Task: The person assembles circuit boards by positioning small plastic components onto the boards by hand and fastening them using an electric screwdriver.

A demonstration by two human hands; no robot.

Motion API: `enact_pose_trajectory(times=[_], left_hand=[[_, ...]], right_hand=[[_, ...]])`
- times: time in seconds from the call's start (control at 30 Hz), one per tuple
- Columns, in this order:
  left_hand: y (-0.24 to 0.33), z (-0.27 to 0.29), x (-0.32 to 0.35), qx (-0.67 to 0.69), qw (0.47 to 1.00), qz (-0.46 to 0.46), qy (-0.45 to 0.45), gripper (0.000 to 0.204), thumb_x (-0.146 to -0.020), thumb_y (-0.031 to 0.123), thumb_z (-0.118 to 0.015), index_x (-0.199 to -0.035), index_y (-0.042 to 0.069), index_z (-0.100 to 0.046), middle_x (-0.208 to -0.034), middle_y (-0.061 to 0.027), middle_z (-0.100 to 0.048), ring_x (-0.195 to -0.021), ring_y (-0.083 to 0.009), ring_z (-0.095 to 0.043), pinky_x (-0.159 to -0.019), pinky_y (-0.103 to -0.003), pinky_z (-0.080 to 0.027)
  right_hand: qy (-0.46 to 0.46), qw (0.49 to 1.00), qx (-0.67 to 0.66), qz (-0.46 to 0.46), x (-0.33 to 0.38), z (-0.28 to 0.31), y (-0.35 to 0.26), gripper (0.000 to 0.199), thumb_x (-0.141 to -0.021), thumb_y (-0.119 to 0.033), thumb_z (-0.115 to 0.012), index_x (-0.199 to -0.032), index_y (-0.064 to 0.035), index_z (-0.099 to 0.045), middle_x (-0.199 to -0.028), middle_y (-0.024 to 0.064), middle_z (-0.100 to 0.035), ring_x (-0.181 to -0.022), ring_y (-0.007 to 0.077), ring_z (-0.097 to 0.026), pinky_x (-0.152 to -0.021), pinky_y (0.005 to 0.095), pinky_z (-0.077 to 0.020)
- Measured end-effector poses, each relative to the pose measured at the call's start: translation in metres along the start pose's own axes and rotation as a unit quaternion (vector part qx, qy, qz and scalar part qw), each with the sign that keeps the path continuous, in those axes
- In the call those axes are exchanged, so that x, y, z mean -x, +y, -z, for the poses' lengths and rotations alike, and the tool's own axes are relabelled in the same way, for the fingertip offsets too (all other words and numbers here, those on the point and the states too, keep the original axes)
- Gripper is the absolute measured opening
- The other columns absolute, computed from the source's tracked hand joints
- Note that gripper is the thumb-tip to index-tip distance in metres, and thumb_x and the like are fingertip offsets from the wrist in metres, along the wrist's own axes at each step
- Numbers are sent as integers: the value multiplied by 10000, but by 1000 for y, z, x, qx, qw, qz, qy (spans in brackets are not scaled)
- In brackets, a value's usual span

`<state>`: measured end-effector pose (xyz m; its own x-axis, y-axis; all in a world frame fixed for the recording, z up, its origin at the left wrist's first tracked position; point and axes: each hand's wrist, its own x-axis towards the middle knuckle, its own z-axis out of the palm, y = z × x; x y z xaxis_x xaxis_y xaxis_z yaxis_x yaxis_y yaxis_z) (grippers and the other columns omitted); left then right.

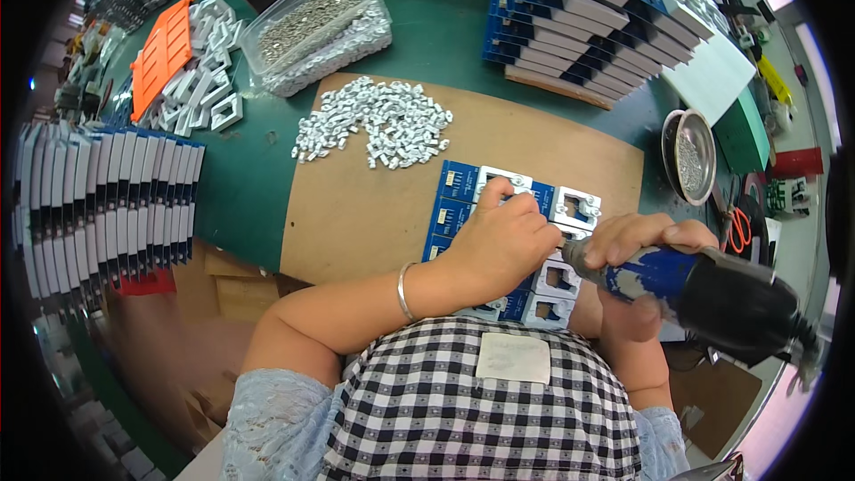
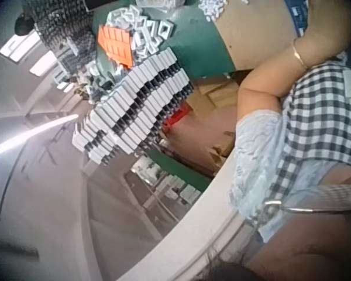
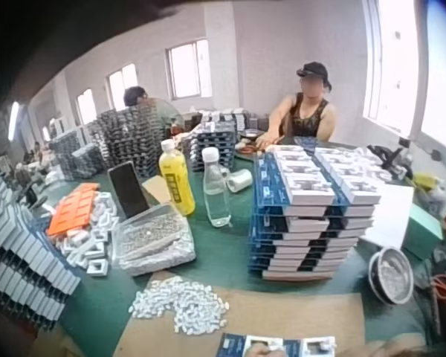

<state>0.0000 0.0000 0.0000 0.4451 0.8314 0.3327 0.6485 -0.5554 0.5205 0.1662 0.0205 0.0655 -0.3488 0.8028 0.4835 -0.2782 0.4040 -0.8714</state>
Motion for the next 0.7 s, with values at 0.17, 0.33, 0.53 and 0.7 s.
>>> enact_pose_trajectory(times=[0.17, 0.33, 0.53, 0.7], left_hand=[[-5, 2, 1, -17, 1000, -8, 4, 85, -771, 189, -719, -791, 139, -654, -761, 36, -606, -848, -155, -558, -902, -430, -338], [2, 9, 1, -23, 999, -21, 38, 94, -757, 194, -707, -808, 137, -653, -796, 22, -612, -896, -164, -565, -905, -430, -345], [-50, 64, 57, -89, 956, 170, 220, 159, -792, 153, -704, -917, 81, -638, -861, -61, -646, -835, -253, -607, -793, -408, -416], [-85, 94, 79, -140, 916, 345, 148, 190, -825, 194, -706, -912, 51, -617, -862, -99, -644, -805, -281, -611, -732, -405, -418]], right_hand=[[158, 984, -83, -6, -4, -9, 8, 623, -796, -353, -775, -1202, -106, -373, -821, 102, -540, -684, 218, -595, -639, 333, -521], [178, 980, -84, 2, -4, 9, 11, 617, -842, -434, -648, -1268, -87, -369, -814, 79, -510, -653, 205, -565, -619, 347, -486], [235, 965, -100, 66, 13, 31, -5, 617, -836, -403, -676, -1265, -75, -375, -793, 109, -531, -649, 237, -590, -610, 364, -519], [264, 950, -154, 57, 15, 32, -2, 609, -826, -336, -680, -1275, -76, -361, -818, 123, -528, -677, 239, -587, -618, 372, -516]])
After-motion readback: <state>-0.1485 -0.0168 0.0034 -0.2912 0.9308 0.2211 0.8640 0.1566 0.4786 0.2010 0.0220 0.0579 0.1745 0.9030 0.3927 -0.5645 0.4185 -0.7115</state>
